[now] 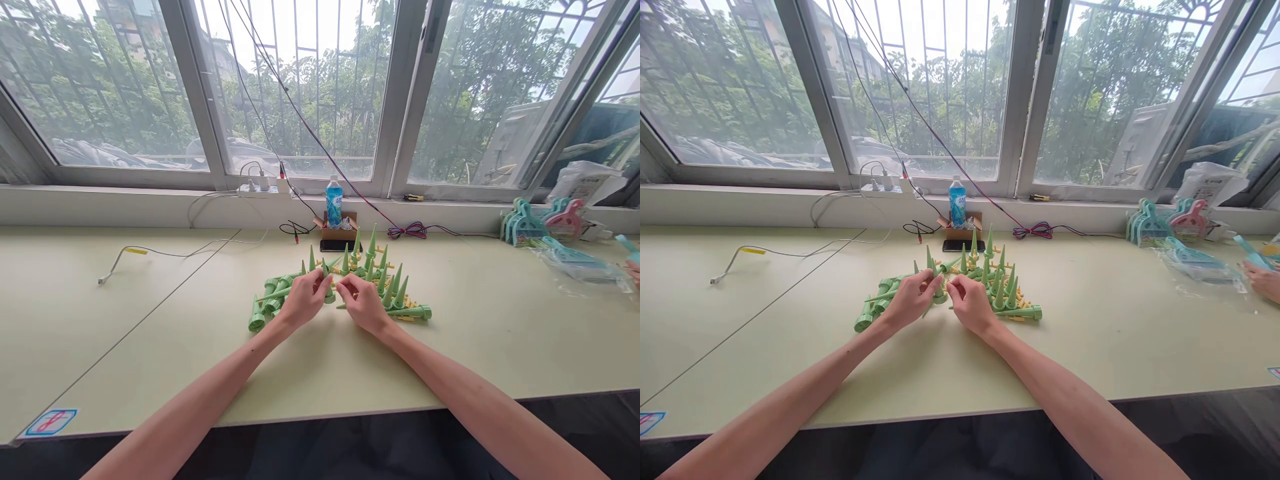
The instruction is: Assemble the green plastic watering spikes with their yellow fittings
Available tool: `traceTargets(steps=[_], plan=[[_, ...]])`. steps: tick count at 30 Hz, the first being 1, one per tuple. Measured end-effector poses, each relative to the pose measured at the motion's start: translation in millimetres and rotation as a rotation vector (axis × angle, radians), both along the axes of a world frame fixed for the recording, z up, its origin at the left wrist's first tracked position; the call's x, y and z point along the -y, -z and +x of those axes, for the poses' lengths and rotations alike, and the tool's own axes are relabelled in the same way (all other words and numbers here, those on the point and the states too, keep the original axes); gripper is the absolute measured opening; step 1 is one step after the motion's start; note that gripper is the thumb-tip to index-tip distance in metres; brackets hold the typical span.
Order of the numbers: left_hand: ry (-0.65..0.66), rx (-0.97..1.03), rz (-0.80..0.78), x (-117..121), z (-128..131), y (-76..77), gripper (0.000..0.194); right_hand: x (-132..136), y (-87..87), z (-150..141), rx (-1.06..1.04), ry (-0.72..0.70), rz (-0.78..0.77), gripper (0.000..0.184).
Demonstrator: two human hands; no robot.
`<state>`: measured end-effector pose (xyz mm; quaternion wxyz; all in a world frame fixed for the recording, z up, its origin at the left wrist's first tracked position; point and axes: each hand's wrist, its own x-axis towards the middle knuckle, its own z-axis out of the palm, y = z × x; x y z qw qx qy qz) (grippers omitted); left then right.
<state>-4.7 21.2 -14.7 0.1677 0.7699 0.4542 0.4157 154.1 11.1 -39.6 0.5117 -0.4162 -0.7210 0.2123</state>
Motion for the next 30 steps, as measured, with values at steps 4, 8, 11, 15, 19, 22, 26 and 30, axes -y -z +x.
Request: traceTargets(steps=[4, 8, 11, 15, 19, 22, 26, 30], plan=[[0.013, -0.002, 0.009, 0.2, -0.1, 0.3, 0.038, -0.6, 0.1, -0.2, -0.004, -0.002, -0.004, 0.027], [0.021, -0.010, 0.015, -0.4, -0.3, 0.3, 0.037, -1.5, -0.2, -0.5, -0.012, -0.007, -0.013, 0.028], [0.015, -0.011, 0.057, -0.9, -0.3, 0.1, 0.036, -1.6, -0.4, -0.6, -0.014, -0.005, -0.019, 0.027], [0.009, -0.003, 0.069, 0.3, -0.1, -0.4, 0.034, -1.3, -0.3, -0.5, -0.009, -0.005, -0.028, 0.028], [0.024, 0.025, -0.042, 2.9, 0.2, -1.3, 0.034, -1.1, 0.3, -0.3, -0.010, -0.012, -0.033, 0.028], [0.031, 0.053, -0.081, 4.4, 0.7, -2.9, 0.033, -1.1, 0.4, -0.2, -0.007, -0.016, -0.028, 0.028], [0.036, 0.100, -0.104, 5.0, 0.8, -5.5, 0.033, -1.4, -0.1, 0.3, 0.017, -0.024, -0.031, 0.029], [0.041, 0.171, -0.157, 2.9, 0.0, -6.6, 0.034, -1.7, -1.1, 1.3, 0.052, -0.049, -0.028, 0.028]])
